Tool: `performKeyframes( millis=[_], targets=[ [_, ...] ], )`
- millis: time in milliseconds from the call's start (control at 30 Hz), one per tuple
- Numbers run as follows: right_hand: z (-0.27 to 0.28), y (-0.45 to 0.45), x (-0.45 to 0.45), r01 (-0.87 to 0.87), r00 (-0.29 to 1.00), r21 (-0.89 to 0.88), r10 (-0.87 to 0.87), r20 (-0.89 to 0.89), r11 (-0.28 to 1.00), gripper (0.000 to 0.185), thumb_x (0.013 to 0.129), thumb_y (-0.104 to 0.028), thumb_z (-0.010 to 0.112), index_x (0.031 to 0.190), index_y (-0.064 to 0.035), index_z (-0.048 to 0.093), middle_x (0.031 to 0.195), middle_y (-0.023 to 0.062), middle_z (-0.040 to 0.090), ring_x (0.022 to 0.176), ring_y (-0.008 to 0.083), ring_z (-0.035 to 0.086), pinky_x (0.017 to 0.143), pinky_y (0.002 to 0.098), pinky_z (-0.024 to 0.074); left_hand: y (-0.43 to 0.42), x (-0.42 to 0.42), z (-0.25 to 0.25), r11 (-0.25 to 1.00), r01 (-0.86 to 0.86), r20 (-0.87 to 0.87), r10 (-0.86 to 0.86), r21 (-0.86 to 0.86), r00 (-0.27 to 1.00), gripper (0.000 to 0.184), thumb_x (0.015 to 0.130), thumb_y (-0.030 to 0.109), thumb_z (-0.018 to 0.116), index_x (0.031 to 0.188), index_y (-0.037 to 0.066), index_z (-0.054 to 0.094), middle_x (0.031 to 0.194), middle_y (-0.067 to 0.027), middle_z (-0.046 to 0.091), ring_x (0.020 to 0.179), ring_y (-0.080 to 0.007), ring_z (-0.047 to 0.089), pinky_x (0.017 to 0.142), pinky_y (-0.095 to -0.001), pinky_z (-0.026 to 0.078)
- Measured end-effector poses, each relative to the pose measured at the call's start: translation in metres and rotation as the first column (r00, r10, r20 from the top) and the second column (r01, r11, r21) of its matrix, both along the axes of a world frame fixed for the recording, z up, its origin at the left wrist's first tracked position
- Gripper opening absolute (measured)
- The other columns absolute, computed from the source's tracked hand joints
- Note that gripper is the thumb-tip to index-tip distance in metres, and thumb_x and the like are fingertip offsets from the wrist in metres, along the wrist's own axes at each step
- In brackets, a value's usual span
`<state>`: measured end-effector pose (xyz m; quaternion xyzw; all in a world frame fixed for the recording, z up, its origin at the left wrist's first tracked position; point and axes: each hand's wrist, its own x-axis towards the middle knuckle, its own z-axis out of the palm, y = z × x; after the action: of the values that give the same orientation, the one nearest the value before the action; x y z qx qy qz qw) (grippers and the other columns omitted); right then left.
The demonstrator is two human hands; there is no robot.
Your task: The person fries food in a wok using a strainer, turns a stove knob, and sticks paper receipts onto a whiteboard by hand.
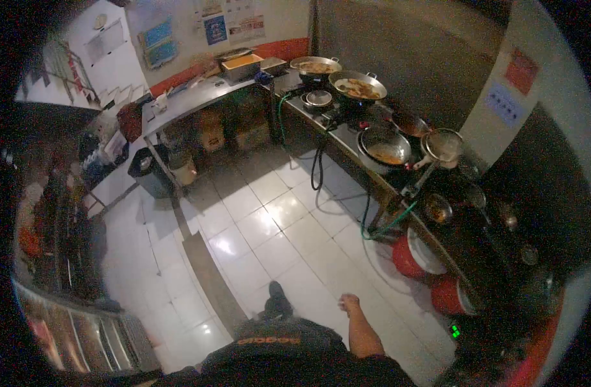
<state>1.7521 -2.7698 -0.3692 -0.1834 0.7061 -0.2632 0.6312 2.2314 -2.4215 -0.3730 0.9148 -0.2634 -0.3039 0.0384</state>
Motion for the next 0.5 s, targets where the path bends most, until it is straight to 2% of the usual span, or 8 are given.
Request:
performKeyframes(
  millis=[133,200,233,267,333,367,433,500],
  targets=[
    [0.009,-0.107,0.049,-0.043,0.998,0.128,0.048,-0.043,0.991,0.022,0.084,-0.018,0.055,0.103,-0.0075,0.056,0.086,0.0089,0.061,0.071,0.0234,0.061,0.060,0.0365,0.0493,-0.152,0.069,-0.010,0.989,0.126,-0.012,-0.128,-0.081,0.992,0.042,0.072,0.031,0.062,0.096,-0.004,0.062,0.090,-0.0267,0.061,0.089,-0.0423,0.059,0.074,-0.0477,0.046],
    [0.012,-0.159,0.069,0.006,1.000,0.183,-0.004,-0.011,0.983,0.021,0.084,-0.018,0.055,0.103,-0.0075,0.056,0.087,0.0086,0.061,0.072,0.0228,0.061,0.060,0.0352,0.0492,-0.250,0.115,-0.025,0.945,0.265,0.029,-0.265,-0.191,0.964,0.043,0.072,0.031,0.062,0.097,-0.005,0.062,0.090,-0.0276,0.061,0.089,-0.0430,0.058,0.074,-0.0481,0.046],
    [0.014,-0.186,0.079,-0.023,0.996,0.126,0.035,-0.088,0.992,0.023,0.085,-0.018,0.054,0.105,-0.0078,0.056,0.090,0.0088,0.061,0.075,0.0226,0.061,0.061,0.0356,0.0494,-0.307,0.138,-0.037,0.909,0.313,0.063,-0.308,-0.276,0.949,0.044,0.072,0.031,0.062,0.098,-0.005,0.061,0.090,-0.0281,0.061,0.089,-0.0434,0.058,0.074,-0.0483,0.046],
    [0.019,-0.208,0.080,-0.014,0.999,0.078,0.018,-0.040,0.997,0.024,0.084,-0.019,0.054,0.106,-0.0080,0.056,0.090,0.0086,0.061,0.076,0.0224,0.061,0.061,0.0353,0.0494,-0.365,0.150,-0.057,0.877,0.136,0.101,-0.101,-0.461,0.990,0.043,0.077,0.030,0.058,0.101,-0.006,0.059,0.088,-0.0277,0.061,0.084,-0.0443,0.059,0.071,-0.0482,0.046],
    [0.024,-0.254,0.090,0.021,0.997,-0.014,-0.020,0.079,1.000,0.025,0.084,-0.019,0.054,0.107,-0.0083,0.056,0.091,0.0084,0.061,0.077,0.0222,0.061,0.062,0.0348,0.0494,-0.489,0.168,0.008,0.852,0.283,0.225,-0.200,-0.441,0.954,0.040,0.079,0.034,0.057,0.093,-0.004,0.060,0.081,-0.0242,0.063,0.076,-0.0402,0.061,0.067,-0.0462,0.047],
    [0.028,-0.280,0.098,0.023,0.998,0.009,-0.023,0.064,1.000,0.026,0.084,-0.018,0.055,0.107,-0.0083,0.056,0.090,0.0085,0.061,0.076,0.0222,0.061,0.062,0.0347,0.0495,-0.548,0.190,0.009,0.857,0.111,-0.057,-0.161,-0.503,0.985,0.033,0.076,0.027,0.059,0.089,-0.003,0.060,0.080,-0.0235,0.063,0.076,-0.0366,0.062,0.067,-0.0434,0.047],
    [0.039,-0.342,0.107,0.026,0.999,0.041,-0.027,0.028,0.999,0.027,0.083,-0.017,0.055,0.108,-0.0083,0.056,0.089,0.0085,0.061,0.074,0.0223,0.061,0.061,0.0347,0.0497,-0.659,0.207,0.023,0.737,0.155,0.055,-0.158,-0.658,0.986,0.025,0.073,0.018,0.059,0.085,-0.003,0.059,0.079,-0.0228,0.063,0.073,-0.0345,0.062,0.065,-0.0408,0.047],
    [0.041,-0.406,0.118,0.028,0.998,-0.022,-0.026,0.053,0.999,0.026,0.082,-0.017,0.056,0.107,-0.0080,0.056,0.088,0.0076,0.061,0.071,0.0213,0.061,0.061,0.0328,0.0496,-0.744,0.192,0.078,0.687,0.166,0.069,-0.167,-0.708,0.984,0.023,0.071,0.014,0.058,0.086,-0.003,0.059,0.079,-0.0222,0.063,0.073,-0.0337,0.062,0.066,-0.0402,0.047]
  ],
)
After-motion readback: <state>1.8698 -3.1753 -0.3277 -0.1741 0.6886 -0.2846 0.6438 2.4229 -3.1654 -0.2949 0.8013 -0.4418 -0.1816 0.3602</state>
